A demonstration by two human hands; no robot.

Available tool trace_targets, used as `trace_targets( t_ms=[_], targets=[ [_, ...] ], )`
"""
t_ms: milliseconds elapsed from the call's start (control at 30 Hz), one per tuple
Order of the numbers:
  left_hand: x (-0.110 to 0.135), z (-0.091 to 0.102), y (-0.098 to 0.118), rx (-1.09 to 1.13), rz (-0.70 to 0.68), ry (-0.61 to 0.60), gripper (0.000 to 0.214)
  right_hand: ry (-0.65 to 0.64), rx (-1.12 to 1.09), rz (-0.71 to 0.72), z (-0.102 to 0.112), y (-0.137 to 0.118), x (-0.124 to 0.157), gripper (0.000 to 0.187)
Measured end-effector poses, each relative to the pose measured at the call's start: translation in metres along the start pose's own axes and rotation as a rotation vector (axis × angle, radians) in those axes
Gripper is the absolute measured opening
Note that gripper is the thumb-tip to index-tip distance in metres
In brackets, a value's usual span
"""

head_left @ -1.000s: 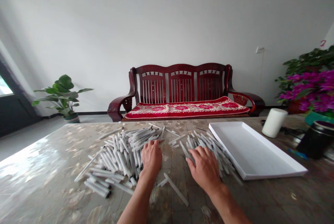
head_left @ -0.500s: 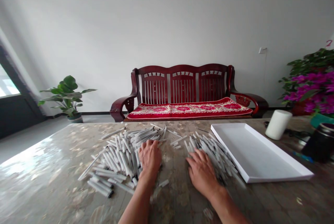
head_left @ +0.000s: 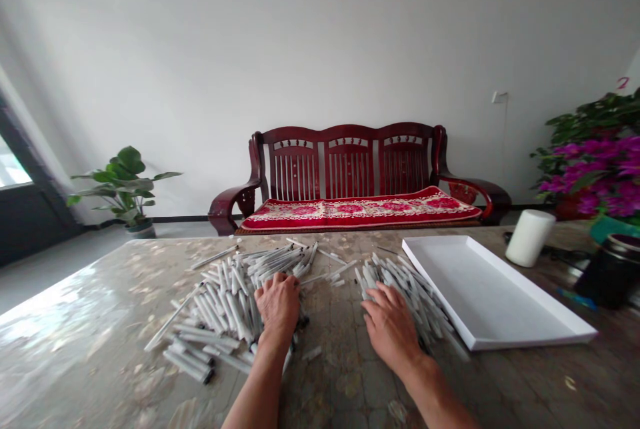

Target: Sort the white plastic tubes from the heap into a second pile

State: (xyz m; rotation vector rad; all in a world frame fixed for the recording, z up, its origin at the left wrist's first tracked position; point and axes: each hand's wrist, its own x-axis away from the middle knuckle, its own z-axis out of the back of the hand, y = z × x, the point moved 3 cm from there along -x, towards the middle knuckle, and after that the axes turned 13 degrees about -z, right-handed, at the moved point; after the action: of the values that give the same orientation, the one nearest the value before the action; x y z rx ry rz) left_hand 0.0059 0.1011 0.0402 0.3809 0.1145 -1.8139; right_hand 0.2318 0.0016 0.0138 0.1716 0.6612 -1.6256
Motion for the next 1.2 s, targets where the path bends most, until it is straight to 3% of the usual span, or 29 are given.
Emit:
trace_targets(
  t_ms=[133, 333, 467, 600, 833, 1033, 1133, 1200],
  targets=[
    [0.001, 0.002, 0.004, 0.071, -0.029, 0.047, 0.024, 0.062, -0.067, -0.009, 0.004, -0.001, -0.003, 0.029],
    [-0.003, 0.002, 0.016, 0.418, -0.326, 0.086, 0.023, 0.206, -0.221, -0.080, 0.008, 0.007, -0.010, 0.037],
    [-0.004, -0.003, 0.024, 0.589, -0.376, 0.083, 0.020, 0.206, -0.232, -0.105, 0.011, 0.014, -0.014, 0.032],
    [-0.004, -0.002, 0.029, 0.665, -0.380, 0.068, 0.017, 0.153, -0.271, -0.116, 0.014, 0.015, -0.015, 0.026],
    [-0.003, -0.004, 0.031, 0.775, -0.356, 0.074, 0.018, 0.151, -0.533, -0.206, 0.019, 0.013, -0.015, 0.027],
    [-0.005, -0.014, 0.022, 0.701, -0.298, 0.015, 0.021, 0.431, -0.659, -0.442, 0.037, 0.041, -0.018, 0.030],
    [-0.003, -0.015, 0.022, 0.603, -0.254, 0.007, 0.023, 0.543, -0.577, -0.507, 0.045, 0.056, -0.019, 0.030],
    [-0.001, -0.014, 0.027, 0.514, -0.204, -0.022, 0.023, 0.569, -0.446, -0.469, 0.048, 0.060, -0.020, 0.029]
  ],
)
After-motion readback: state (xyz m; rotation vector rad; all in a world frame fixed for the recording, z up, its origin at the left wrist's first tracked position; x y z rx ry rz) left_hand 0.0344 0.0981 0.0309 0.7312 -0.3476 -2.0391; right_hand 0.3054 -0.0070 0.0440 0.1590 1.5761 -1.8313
